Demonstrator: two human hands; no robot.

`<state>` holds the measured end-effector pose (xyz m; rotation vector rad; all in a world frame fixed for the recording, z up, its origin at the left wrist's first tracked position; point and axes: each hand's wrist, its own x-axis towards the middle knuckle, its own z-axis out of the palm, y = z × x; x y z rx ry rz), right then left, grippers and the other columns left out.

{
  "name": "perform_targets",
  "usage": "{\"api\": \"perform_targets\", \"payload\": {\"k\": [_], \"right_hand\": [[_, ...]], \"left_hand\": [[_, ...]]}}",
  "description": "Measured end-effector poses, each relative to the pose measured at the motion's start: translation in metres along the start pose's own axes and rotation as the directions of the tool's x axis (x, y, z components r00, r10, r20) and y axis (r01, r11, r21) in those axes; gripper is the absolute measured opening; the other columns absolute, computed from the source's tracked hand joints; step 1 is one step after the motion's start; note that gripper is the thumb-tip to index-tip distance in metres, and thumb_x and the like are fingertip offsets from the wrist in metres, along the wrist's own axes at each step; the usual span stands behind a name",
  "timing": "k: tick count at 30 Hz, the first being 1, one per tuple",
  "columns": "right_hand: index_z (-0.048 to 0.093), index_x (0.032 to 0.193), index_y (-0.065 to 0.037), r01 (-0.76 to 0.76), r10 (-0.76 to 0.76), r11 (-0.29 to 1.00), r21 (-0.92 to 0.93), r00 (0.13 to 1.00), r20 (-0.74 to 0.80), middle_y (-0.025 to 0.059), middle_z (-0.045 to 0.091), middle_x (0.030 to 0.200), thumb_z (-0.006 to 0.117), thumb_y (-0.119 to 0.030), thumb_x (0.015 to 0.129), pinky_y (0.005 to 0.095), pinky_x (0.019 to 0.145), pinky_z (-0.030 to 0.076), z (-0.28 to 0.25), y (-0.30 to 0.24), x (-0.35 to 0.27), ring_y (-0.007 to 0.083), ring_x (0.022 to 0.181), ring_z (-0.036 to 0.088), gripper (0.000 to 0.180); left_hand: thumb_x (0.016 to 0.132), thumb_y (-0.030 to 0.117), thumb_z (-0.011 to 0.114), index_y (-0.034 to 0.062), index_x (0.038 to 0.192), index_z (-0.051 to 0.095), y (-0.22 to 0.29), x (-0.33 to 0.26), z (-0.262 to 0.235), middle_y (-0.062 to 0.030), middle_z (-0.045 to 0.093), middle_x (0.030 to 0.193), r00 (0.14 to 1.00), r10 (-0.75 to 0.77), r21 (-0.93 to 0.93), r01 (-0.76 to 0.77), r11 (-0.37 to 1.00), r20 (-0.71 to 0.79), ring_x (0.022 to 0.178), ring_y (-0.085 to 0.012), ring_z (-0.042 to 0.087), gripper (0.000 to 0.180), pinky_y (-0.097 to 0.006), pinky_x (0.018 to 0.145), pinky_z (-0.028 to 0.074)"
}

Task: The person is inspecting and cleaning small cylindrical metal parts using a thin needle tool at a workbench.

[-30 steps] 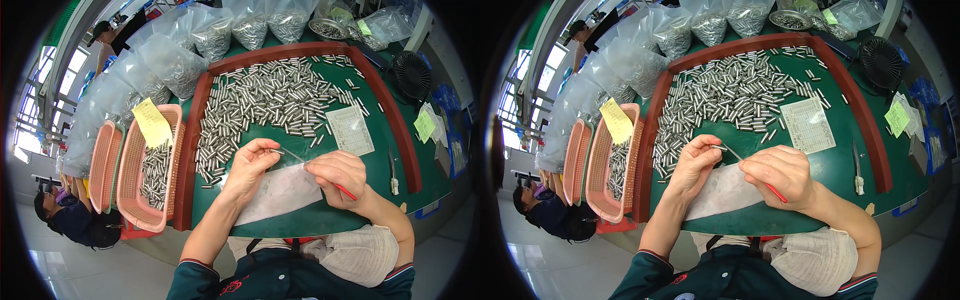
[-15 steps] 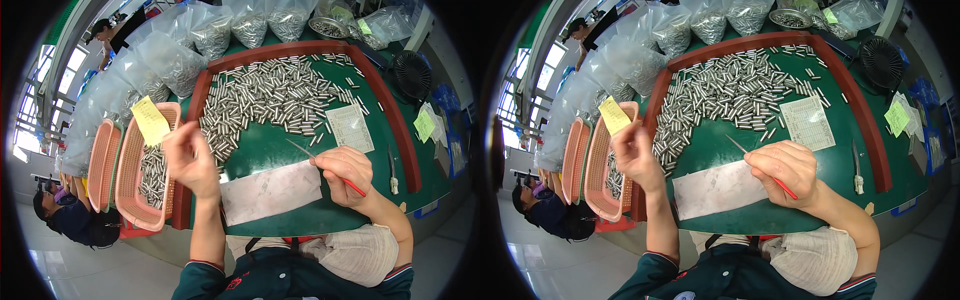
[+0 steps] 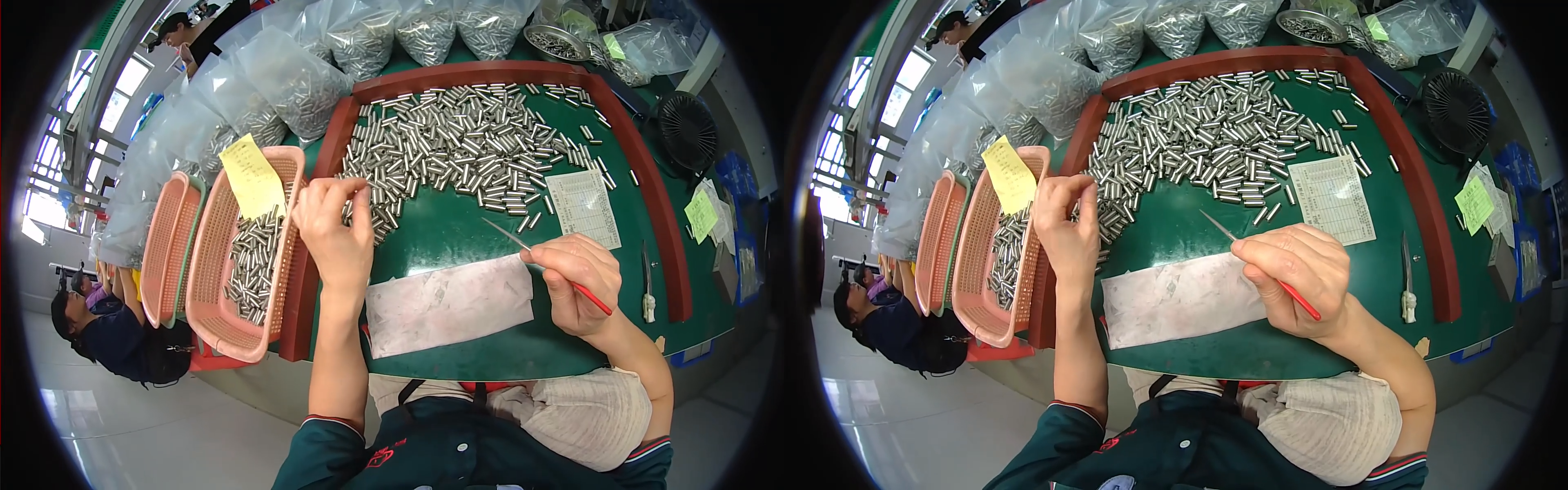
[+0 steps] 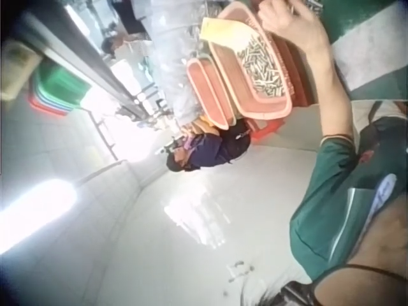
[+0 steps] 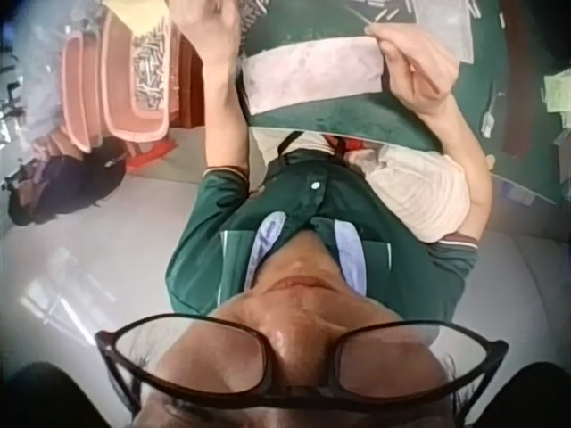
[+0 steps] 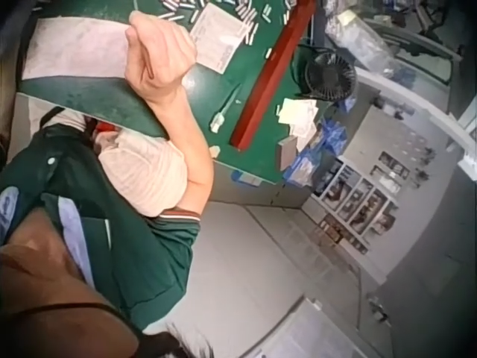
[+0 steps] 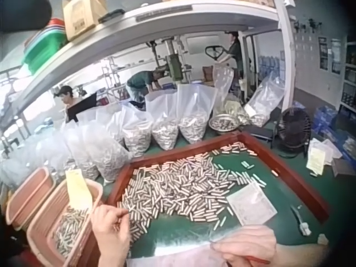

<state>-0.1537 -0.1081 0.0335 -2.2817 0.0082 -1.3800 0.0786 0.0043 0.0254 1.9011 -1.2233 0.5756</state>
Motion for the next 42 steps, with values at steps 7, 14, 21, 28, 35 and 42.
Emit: {"api": "perform_targets", "payload": {"k": [7, 14, 21, 28, 35, 42], "right_hand": [[0.060, 0.087, 0.001, -0.008, 0.008, 1.000, 0.001, 1.000, 0.013, 0.0099, 0.062, 0.067, 0.062, -0.006, 0.080, 0.0267, 0.049, 0.044, -0.001, -0.001, 0.000, 0.0214, 0.056, 0.060, 0.010], [0.060, 0.086, 0.001, -0.020, 0.019, 1.000, 0.003, 0.999, 0.032, 0.0097, 0.062, 0.066, 0.062, -0.006, 0.079, 0.0266, 0.048, 0.043, 0.000, -0.001, 0.000, 0.0212, 0.054, 0.059, 0.009], [0.060, 0.085, 0.000, -0.040, 0.039, 0.999, 0.005, 0.998, 0.056, 0.0094, 0.062, 0.067, 0.064, -0.005, 0.077, 0.0263, 0.048, 0.043, 0.003, -0.001, -0.001, 0.0208, 0.055, 0.060, 0.010], [0.060, 0.084, 0.000, -0.042, 0.042, 0.999, -0.004, 0.997, 0.060, 0.0093, 0.063, 0.068, 0.064, -0.004, 0.076, 0.0265, 0.049, 0.043, 0.002, -0.002, 0.000, 0.0208, 0.056, 0.061, 0.009], [0.060, 0.083, 0.000, -0.046, 0.046, 0.999, 0.008, 0.999, 0.001, 0.0093, 0.063, 0.068, 0.063, -0.004, 0.077, 0.0267, 0.048, 0.042, -0.001, -0.002, -0.001, 0.0204, 0.056, 0.061, 0.008], [0.060, 0.083, 0.000, -0.035, 0.035, 0.999, 0.010, 0.999, -0.001, 0.0090, 0.062, 0.068, 0.063, -0.004, 0.077, 0.0264, 0.047, 0.042, -0.001, -0.003, 0.000, 0.0200, 0.055, 0.061, 0.008]], "left_hand": [[0.067, 0.002, 0.065, 0.0041, 0.073, 0.063, 0.001, -0.011, 0.002, -0.0059, 0.054, 0.075, 0.962, -0.065, 0.099, 0.040, 0.994, 0.266, 0.079, -0.0229, 0.050, 0.007, -0.034, 0.073, 0.033], [0.067, 0.003, 0.067, 0.0034, 0.073, 0.064, 0.004, -0.014, 0.007, -0.0068, 0.053, 0.075, 0.949, -0.074, 0.108, 0.042, 0.993, 0.307, 0.080, -0.0239, 0.050, 0.007, -0.035, 0.072, 0.033], [0.065, 0.012, 0.072, 0.0038, 0.073, 0.066, 0.008, -0.018, 0.024, -0.0073, 0.051, 0.072, 0.947, -0.029, 0.193, -0.035, 0.981, 0.321, 0.077, -0.0233, 0.049, 0.013, -0.036, 0.071, 0.031], [0.067, 0.010, 0.070, 0.0035, 0.072, 0.063, 0.022, -0.020, 0.029, -0.0075, 0.051, 0.070, 0.949, 0.044, 0.031, -0.057, 0.998, 0.311, 0.074, -0.0234, 0.050, 0.010, -0.035, 0.071, 0.031], [0.087, 0.008, 0.056, 0.0003, 0.110, 0.055, 0.026, -0.017, 0.021, -0.0019, 0.057, 0.083, 0.587, -0.144, -0.596, 0.802, -0.029, 0.797, 0.073, -0.0059, 0.050, 0.024, -0.018, 0.070, 0.040], [0.087, 0.008, 0.056, -0.0002, 0.109, 0.054, 0.028, -0.019, 0.017, -0.0092, 0.064, 0.091, 0.535, -0.158, -0.542, 0.840, -0.001, 0.830, 0.074, -0.0093, 0.057, 0.024, -0.021, 0.069, 0.046]]}}
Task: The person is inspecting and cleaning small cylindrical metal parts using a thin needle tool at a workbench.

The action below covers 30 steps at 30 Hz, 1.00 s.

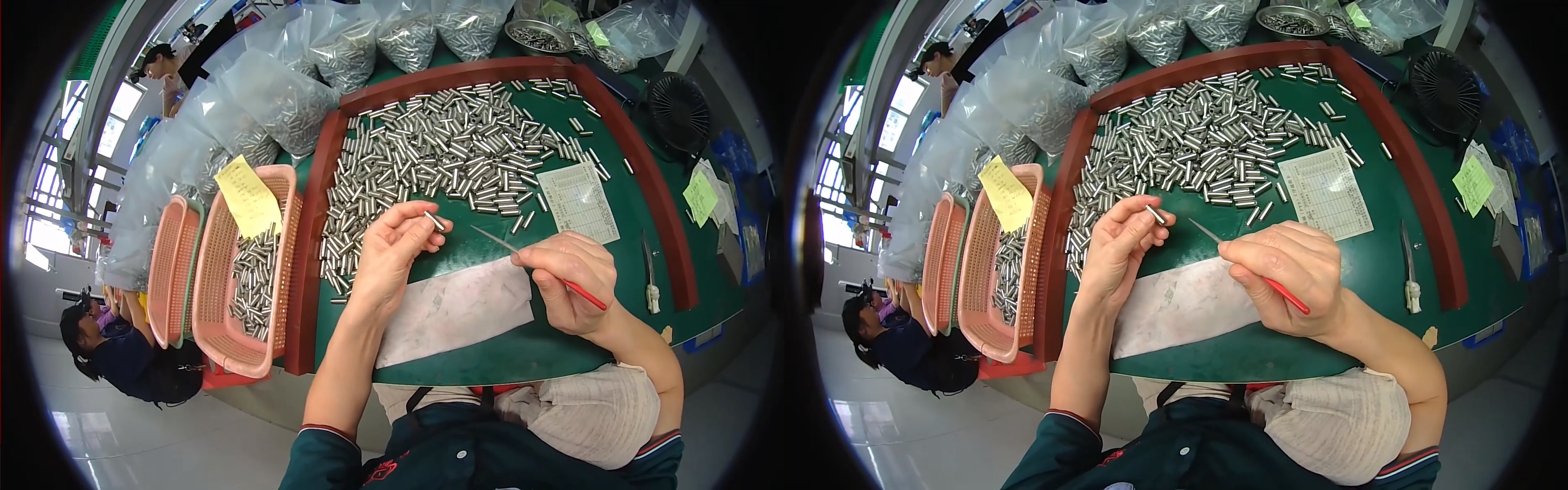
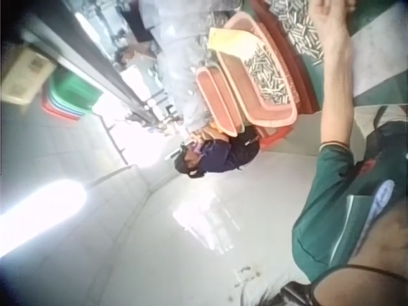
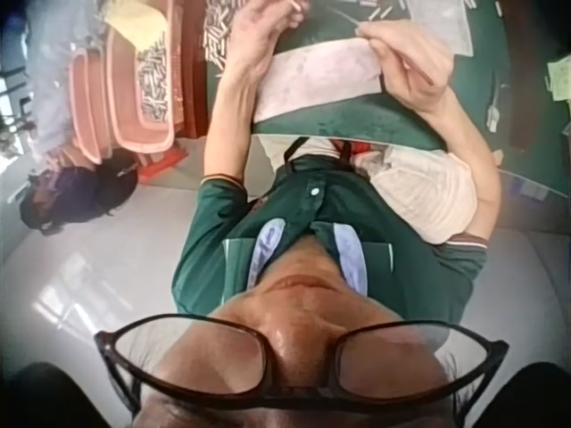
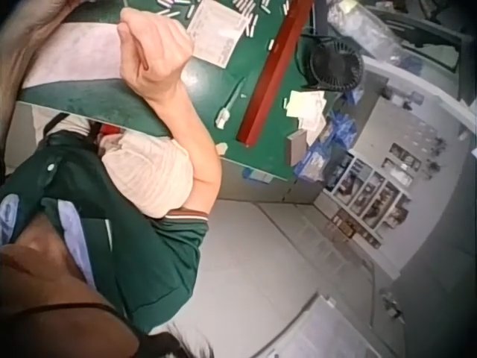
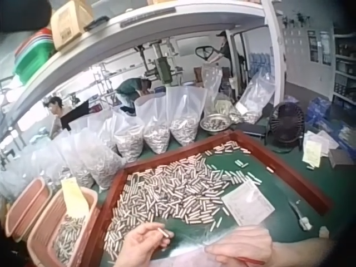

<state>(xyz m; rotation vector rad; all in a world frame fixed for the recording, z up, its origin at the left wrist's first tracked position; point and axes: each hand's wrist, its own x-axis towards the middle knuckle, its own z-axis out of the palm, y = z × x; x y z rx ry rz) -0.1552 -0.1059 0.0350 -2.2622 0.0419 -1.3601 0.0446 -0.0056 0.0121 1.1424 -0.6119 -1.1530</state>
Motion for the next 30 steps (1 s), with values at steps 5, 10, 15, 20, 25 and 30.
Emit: {"api": "perform_targets", "payload": {"k": [5, 10, 15, 20, 25, 30], "right_hand": [[0.061, 0.084, -0.001, 0.003, -0.003, 1.000, 0.031, 1.000, 0.021, 0.0080, 0.063, 0.069, 0.065, -0.004, 0.074, 0.0266, 0.047, 0.042, 0.002, 0.000, -0.001, 0.0195, 0.056, 0.061, 0.011], [0.061, 0.085, -0.003, -0.016, 0.014, 0.999, 0.030, 0.998, 0.066, 0.0073, 0.064, 0.071, 0.068, -0.003, 0.071, 0.0266, 0.048, 0.042, 0.004, 0.000, -0.002, 0.0193, 0.057, 0.061, 0.016], [0.061, 0.085, -0.003, -0.030, 0.029, 0.999, 0.014, 0.996, 0.082, 0.0073, 0.064, 0.071, 0.069, -0.002, 0.069, 0.0266, 0.048, 0.042, 0.004, 0.001, -0.004, 0.0194, 0.058, 0.061, 0.018], [0.061, 0.085, 0.000, -0.040, 0.039, 0.999, 0.003, 0.990, 0.132, 0.0099, 0.064, 0.072, 0.062, -0.003, 0.076, 0.0278, 0.051, 0.045, 0.003, 0.001, -0.005, 0.0217, 0.058, 0.061, 0.010], [0.061, 0.085, -0.002, 0.003, 0.004, 0.999, -0.045, 0.986, 0.167, 0.0086, 0.063, 0.071, 0.065, -0.007, 0.075, 0.0278, 0.050, 0.045, 0.004, 0.002, -0.004, 0.0208, 0.058, 0.061, 0.012], [0.061, 0.085, -0.002, 0.106, -0.087, 0.989, -0.105, 0.980, 0.178, 0.0067, 0.062, 0.070, 0.068, -0.013, 0.074, 0.0269, 0.050, 0.045, 0.005, 0.004, -0.005, 0.0190, 0.058, 0.060, 0.017]], "left_hand": [[0.086, 0.005, 0.056, 0.0003, 0.105, 0.056, -0.004, -0.001, 0.010, -0.0120, 0.064, 0.090, 0.999, 0.038, 0.084, -0.036, 0.996, -0.024, 0.076, -0.0104, 0.058, 0.020, -0.022, 0.070, 0.047], [0.084, 0.003, 0.060, 0.0002, 0.100, 0.058, -0.010, -0.002, 0.013, -0.0057, 0.062, 0.088, 0.994, 0.111, 0.224, -0.102, 0.969, -0.027, 0.076, -0.0086, 0.056, 0.017, -0.021, 0.071, 0.046], [0.083, 0.003, 0.061, 0.0001, 0.097, 0.059, -0.011, -0.002, 0.014, -0.0021, 0.060, 0.084, 0.993, 0.114, 0.230, -0.105, 0.968, -0.026, 0.074, -0.0070, 0.055, 0.015, -0.020, 0.069, 0.045], [0.082, 0.002, 0.061, -0.0005, 0.097, 0.059, -0.011, -0.003, 0.016, -0.0025, 0.060, 0.084, 0.996, 0.088, 0.231, -0.080, 0.970, -0.028, 0.073, -0.0070, 0.055, 0.015, -0.020, 0.068, 0.045], [0.080, -0.001, 0.062, -0.0016, 0.093, 0.061, -0.014, -0.006, 0.017, -0.0030, 0.061, 0.085, 0.992, 0.118, 0.271, -0.104, 0.957, -0.037, 0.073, -0.0063, 0.055, 0.013, -0.019, 0.068, 0.046], [0.078, -0.002, 0.063, -0.0042, 0.091, 0.061, -0.017, -0.008, 0.027, -0.0047, 0.062, 0.085, 0.966, 0.256, 0.339, -0.231, 0.912, -0.029, 0.073, -0.0069, 0.057, 0.012, -0.020, 0.068, 0.047]]}}
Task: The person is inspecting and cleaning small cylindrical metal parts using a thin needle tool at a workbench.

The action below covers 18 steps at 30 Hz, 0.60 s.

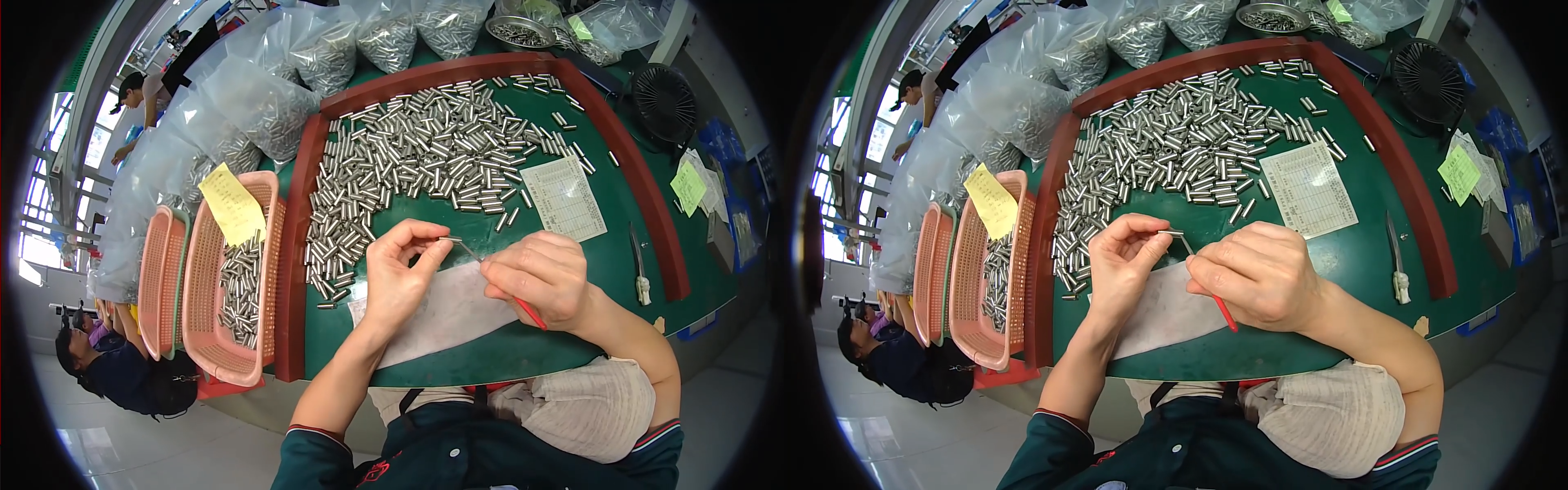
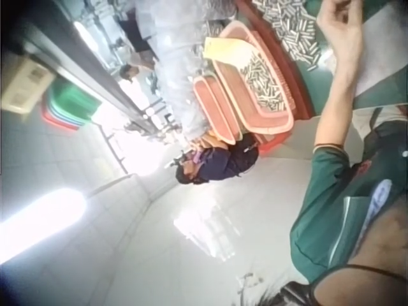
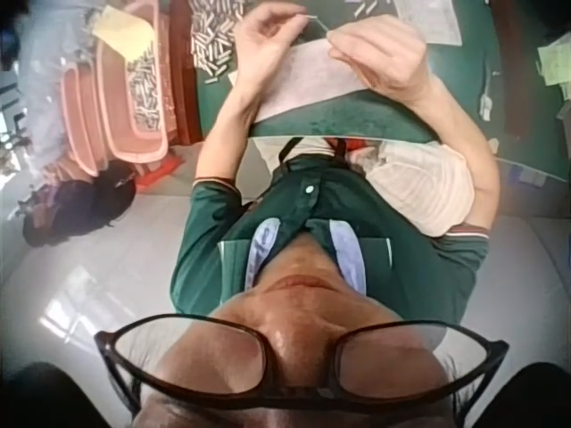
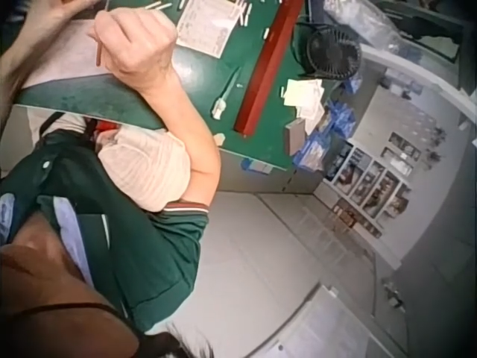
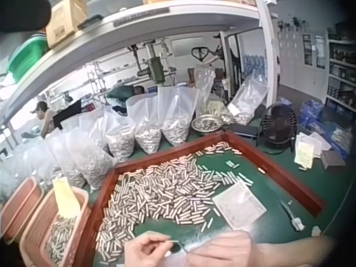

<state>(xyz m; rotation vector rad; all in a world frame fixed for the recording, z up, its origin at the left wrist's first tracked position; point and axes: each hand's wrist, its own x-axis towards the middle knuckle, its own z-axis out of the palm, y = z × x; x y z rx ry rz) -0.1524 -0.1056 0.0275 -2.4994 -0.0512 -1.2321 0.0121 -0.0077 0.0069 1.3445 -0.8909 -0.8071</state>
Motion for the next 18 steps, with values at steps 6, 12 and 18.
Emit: {"api": "perform_targets", "payload": {"k": [6, 12, 18], "right_hand": [[0.060, 0.078, -0.003, 0.122, -0.124, 0.986, -0.116, 0.992, -0.005, 0.0041, 0.057, 0.070, 0.069, -0.015, 0.068, 0.0239, 0.048, 0.043, 0.002, -0.004, 0.003, 0.0152, 0.058, 0.058, 0.018], [0.060, 0.081, -0.002, 0.117, -0.122, 0.988, -0.098, 0.992, -0.042, 0.0046, 0.057, 0.071, 0.068, -0.013, 0.067, 0.0235, 0.048, 0.044, -0.003, -0.007, 0.006, 0.0152, 0.060, 0.059, 0.019], [0.061, 0.081, -0.004, 0.090, -0.095, 0.992, -0.091, 0.994, -0.048, 0.0043, 0.059, 0.072, 0.070, -0.014, 0.066, 0.0238, 0.050, 0.045, -0.001, -0.005, 0.004, 0.0150, 0.061, 0.060, 0.020]], "left_hand": [[0.072, 0.001, 0.066, -0.0021, 0.081, 0.064, -0.001, 0.003, -0.004, -0.0061, 0.063, 0.072, 0.974, 0.226, 0.387, -0.199, 0.900, -0.025, 0.062, -0.0101, 0.058, 0.010, -0.022, 0.058, 0.047], [0.078, -0.002, 0.064, -0.0011, 0.086, 0.059, 0.000, 0.008, -0.013, -0.0091, 0.064, 0.079, 0.987, -0.158, -0.127, 0.152, 0.980, -0.039, 0.069, -0.0100, 0.059, 0.009, -0.022, 0.064, 0.049], [0.079, -0.001, 0.061, 0.0012, 0.084, 0.056, -0.001, 0.008, -0.014, -0.0113, 0.064, 0.080, 0.965, -0.261, -0.257, 0.255, 0.932, 0.011, 0.066, -0.0113, 0.059, 0.007, -0.022, 0.063, 0.048]]}}
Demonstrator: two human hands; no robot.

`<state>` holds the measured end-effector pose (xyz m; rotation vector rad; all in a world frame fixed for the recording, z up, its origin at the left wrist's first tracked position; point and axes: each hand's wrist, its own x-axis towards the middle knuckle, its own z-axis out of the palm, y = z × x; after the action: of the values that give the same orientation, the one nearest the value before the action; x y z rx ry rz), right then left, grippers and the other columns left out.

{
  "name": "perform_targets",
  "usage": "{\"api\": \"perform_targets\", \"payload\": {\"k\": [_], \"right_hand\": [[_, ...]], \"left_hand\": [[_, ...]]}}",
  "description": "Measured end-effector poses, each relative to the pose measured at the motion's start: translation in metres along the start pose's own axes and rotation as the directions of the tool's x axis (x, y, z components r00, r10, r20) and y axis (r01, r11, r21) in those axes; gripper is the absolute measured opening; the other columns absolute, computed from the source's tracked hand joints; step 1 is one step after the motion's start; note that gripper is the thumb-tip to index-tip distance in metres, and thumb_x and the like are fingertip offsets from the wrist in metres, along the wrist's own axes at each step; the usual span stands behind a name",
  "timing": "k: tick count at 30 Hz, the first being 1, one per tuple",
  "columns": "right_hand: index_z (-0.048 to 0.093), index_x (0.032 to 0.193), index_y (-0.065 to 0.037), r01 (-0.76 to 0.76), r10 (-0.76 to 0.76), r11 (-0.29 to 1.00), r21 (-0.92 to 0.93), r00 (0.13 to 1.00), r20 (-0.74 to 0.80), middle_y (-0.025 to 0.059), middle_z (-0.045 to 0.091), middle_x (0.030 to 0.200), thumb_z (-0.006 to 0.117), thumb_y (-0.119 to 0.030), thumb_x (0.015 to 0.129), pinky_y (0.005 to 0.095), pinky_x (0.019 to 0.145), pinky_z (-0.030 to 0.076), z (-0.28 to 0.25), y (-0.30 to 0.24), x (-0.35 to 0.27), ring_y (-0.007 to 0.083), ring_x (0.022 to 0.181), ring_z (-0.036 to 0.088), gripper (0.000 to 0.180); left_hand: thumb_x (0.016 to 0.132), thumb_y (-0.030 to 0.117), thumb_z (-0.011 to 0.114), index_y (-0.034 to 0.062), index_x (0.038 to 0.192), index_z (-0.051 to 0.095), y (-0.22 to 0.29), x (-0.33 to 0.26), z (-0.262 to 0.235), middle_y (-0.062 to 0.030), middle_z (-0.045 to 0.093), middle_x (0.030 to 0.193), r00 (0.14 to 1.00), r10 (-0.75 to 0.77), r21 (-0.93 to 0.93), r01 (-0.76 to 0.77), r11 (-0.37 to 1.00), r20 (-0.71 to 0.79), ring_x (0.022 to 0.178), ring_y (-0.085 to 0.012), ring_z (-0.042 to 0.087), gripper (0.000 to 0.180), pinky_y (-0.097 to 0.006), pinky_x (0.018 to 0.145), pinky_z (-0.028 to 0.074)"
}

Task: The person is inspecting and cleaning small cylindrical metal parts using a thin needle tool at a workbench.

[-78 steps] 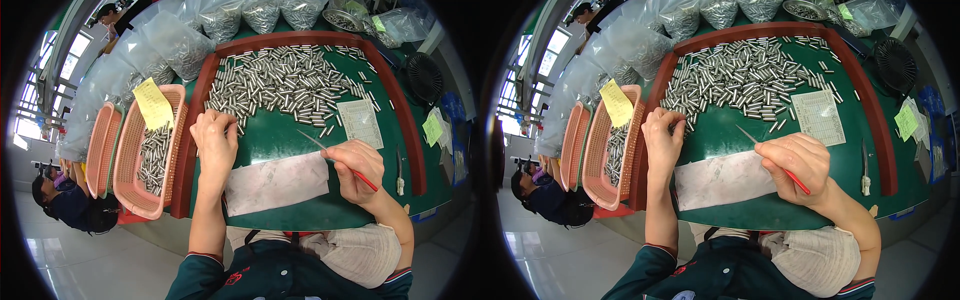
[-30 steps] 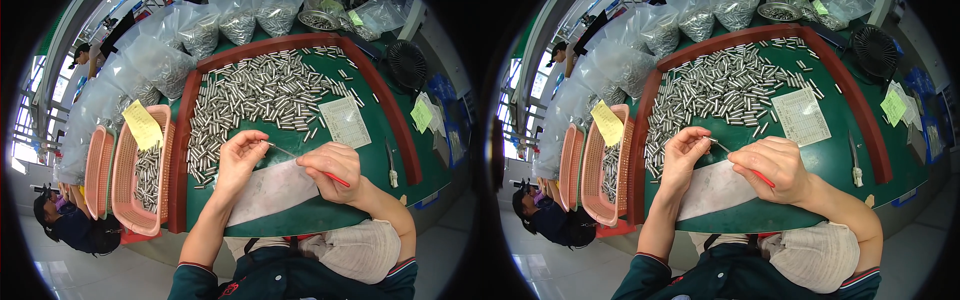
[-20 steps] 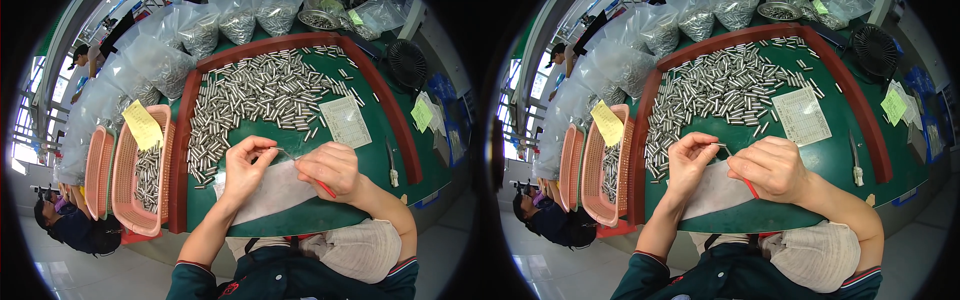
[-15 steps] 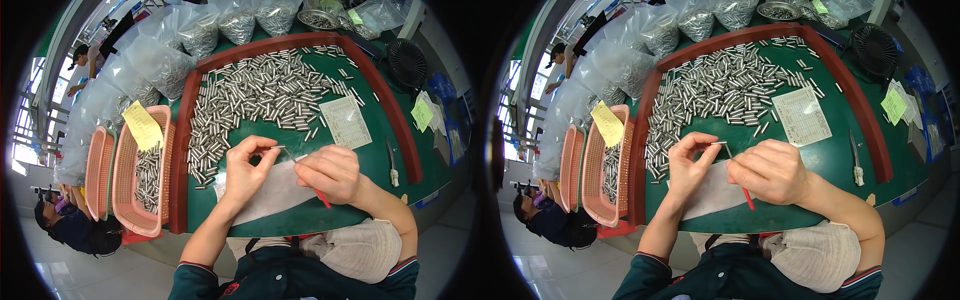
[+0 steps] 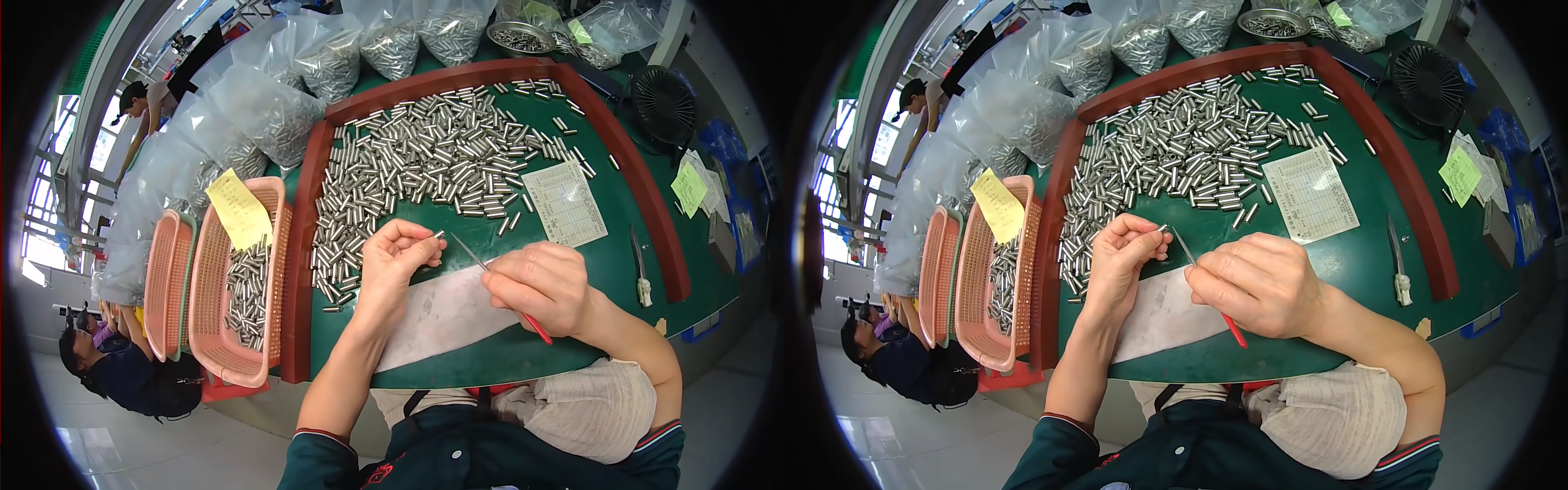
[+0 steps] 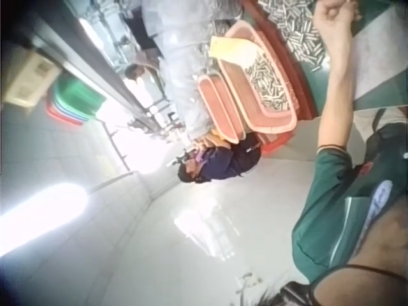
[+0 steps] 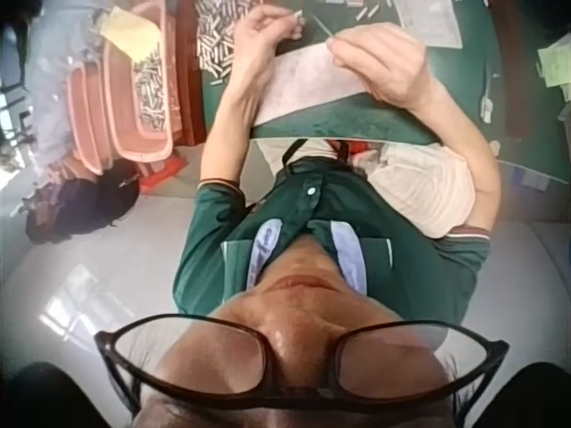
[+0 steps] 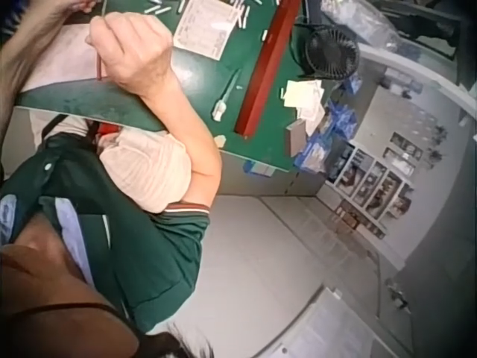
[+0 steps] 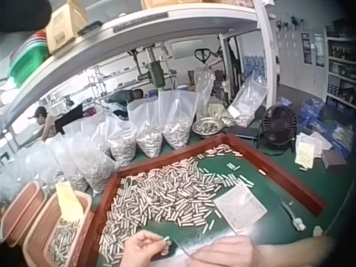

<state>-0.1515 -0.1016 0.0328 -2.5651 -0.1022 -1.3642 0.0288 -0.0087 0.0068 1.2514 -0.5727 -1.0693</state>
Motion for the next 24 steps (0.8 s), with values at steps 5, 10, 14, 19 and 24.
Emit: {"api": "perform_targets", "payload": {"k": [5, 10, 14, 19, 24], "right_hand": [[0.061, 0.081, -0.004, -0.017, 0.016, 1.000, 0.026, 1.000, 0.004, 0.0043, 0.059, 0.073, 0.070, -0.014, 0.066, 0.0244, 0.050, 0.045, 0.003, 0.000, -0.003, 0.0154, 0.061, 0.060, 0.020], [0.061, 0.082, -0.004, -0.029, 0.028, 0.999, 0.042, 0.999, 0.022, 0.0043, 0.060, 0.074, 0.070, -0.014, 0.065, 0.0250, 0.050, 0.045, 0.004, 0.000, -0.003, 0.0155, 0.061, 0.061, 0.021], [0.061, 0.082, -0.005, -0.035, 0.034, 0.998, 0.043, 0.999, 0.024, 0.0041, 0.060, 0.074, 0.070, -0.014, 0.065, 0.0252, 0.051, 0.045, 0.004, 0.000, -0.003, 0.0155, 0.062, 0.061, 0.022], [0.060, 0.082, -0.005, -0.040, 0.039, 0.999, 0.027, 0.998, 0.050, 0.0040, 0.060, 0.073, 0.070, -0.014, 0.066, 0.0245, 0.050, 0.044, 0.004, 0.001, -0.003, 0.0150, 0.060, 0.059, 0.021], [0.060, 0.081, -0.005, -0.034, 0.033, 0.999, 0.023, 0.999, 0.020, 0.0035, 0.059, 0.072, 0.070, -0.014, 0.066, 0.0246, 0.049, 0.043, 0.005, 0.004, -0.004, 0.0144, 0.059, 0.058, 0.021]], "left_hand": [[0.078, 0.000, 0.062, 0.0001, 0.082, 0.056, 0.000, 0.001, -0.001, -0.0118, 0.065, 0.078, 0.998, -0.056, -0.052, 0.058, 0.997, 0.036, 0.065, -0.0118, 0.060, 0.008, -0.023, 0.063, 0.049], [0.078, 0.000, 0.062, 0.0002, 0.082, 0.056, 0.000, 0.000, 0.000, -0.0116, 0.065, 0.078, 0.998, -0.057, -0.045, 0.059, 0.997, 0.040, 0.066, -0.0119, 0.060, 0.007, -0.023, 0.063, 0.049], [0.079, -0.001, 0.061, 0.0015, 0.083, 0.056, -0.001, 0.001, 0.000, -0.0112, 0.065, 0.078, 0.998, -0.038, -0.026, 0.040, 0.999, 0.048, 0.063, -0.0106, 0.061, 0.006, -0.022, 0.061, 0.050], [0.078, -0.003, 0.061, 0.0004, 0.082, 0.056, -0.003, 0.000, 0.001, -0.0112, 0.065, 0.078, 0.997, -0.003, -0.015, 0.004, 1.000, 0.077, 0.066, -0.0115, 0.061, 0.007, -0.021, 0.064, 0.050], [0.077, -0.004, 0.063, -0.0030, 0.081, 0.058, -0.010, -0.005, 0.013, -0.0069, 0.062, 0.079, 0.977, 0.197, 0.108, -0.206, 0.973, 0.085, 0.070, -0.0070, 0.059, 0.006, -0.019, 0.064, 0.049]]}}
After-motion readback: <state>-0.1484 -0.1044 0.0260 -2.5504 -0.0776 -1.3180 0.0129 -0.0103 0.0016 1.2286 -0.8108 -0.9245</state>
